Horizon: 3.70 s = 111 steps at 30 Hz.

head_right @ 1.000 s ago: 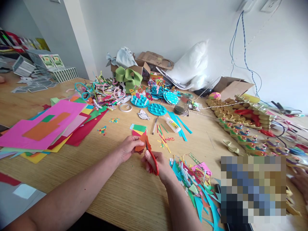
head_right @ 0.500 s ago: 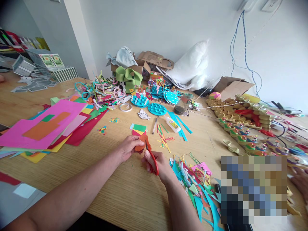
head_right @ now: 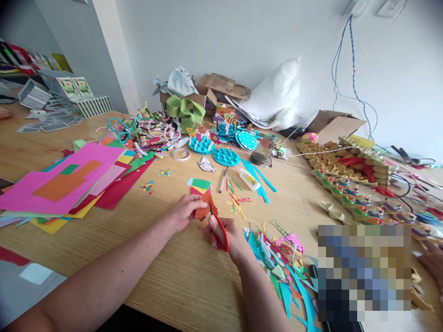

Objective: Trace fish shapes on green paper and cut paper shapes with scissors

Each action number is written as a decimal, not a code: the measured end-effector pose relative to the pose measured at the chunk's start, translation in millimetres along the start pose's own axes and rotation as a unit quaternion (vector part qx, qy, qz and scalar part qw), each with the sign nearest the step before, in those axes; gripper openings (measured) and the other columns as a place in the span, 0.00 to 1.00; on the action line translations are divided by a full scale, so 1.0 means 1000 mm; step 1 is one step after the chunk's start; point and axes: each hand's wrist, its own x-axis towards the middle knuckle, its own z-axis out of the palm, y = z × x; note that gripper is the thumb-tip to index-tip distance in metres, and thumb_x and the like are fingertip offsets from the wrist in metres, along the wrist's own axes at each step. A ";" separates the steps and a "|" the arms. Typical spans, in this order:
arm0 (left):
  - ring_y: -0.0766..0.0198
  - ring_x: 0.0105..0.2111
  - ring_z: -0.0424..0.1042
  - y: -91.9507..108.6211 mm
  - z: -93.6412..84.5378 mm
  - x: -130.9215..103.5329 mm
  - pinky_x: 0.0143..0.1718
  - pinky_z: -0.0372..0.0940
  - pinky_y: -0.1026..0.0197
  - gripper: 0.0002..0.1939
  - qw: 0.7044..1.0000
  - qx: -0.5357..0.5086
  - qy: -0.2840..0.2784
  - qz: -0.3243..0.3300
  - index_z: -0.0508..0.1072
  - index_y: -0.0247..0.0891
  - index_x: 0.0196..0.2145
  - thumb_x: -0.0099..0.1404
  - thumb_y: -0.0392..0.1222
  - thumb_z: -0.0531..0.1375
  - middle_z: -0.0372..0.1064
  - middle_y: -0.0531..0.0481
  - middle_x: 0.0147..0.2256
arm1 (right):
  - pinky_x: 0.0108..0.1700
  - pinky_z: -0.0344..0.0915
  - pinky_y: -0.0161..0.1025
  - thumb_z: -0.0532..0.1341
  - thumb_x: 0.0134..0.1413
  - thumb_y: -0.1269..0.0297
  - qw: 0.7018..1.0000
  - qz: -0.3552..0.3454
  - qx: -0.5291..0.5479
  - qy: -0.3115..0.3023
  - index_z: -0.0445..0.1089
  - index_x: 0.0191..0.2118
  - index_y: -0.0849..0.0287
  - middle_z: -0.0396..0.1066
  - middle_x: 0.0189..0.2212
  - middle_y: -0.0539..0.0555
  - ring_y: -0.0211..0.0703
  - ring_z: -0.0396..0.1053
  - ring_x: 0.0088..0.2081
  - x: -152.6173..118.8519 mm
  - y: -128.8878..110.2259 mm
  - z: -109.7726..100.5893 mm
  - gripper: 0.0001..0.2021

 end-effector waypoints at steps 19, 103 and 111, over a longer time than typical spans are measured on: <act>0.68 0.21 0.64 0.001 0.001 -0.002 0.21 0.57 0.65 0.12 1.000 -0.010 -0.005 -0.005 0.73 0.32 0.26 0.42 0.41 0.66 0.68 0.51 0.22 | 0.19 0.48 0.33 0.56 0.51 0.37 1.000 -0.002 -0.014 0.009 0.69 0.26 0.63 0.60 0.12 0.47 0.32 0.54 0.15 0.000 -0.002 0.000 0.28; 0.69 0.21 0.64 -0.003 -0.001 0.000 0.22 0.57 0.66 0.12 1.000 -0.003 -0.012 0.001 0.73 0.31 0.25 0.42 0.40 0.66 0.68 0.51 0.22 | 0.17 0.47 0.31 0.57 0.47 0.35 1.000 -0.008 -0.021 0.004 0.69 0.25 0.64 0.61 0.12 0.48 0.30 0.54 0.14 0.001 -0.002 0.000 0.30; 0.68 0.20 0.64 -0.003 -0.003 0.002 0.21 0.56 0.66 0.10 1.000 0.004 -0.021 0.001 0.73 0.32 0.24 0.42 0.40 0.65 0.68 0.50 0.21 | 0.17 0.47 0.31 0.57 0.49 0.36 0.999 -0.007 -0.033 0.001 0.69 0.26 0.64 0.60 0.11 0.47 0.30 0.53 0.14 0.001 0.000 -0.003 0.29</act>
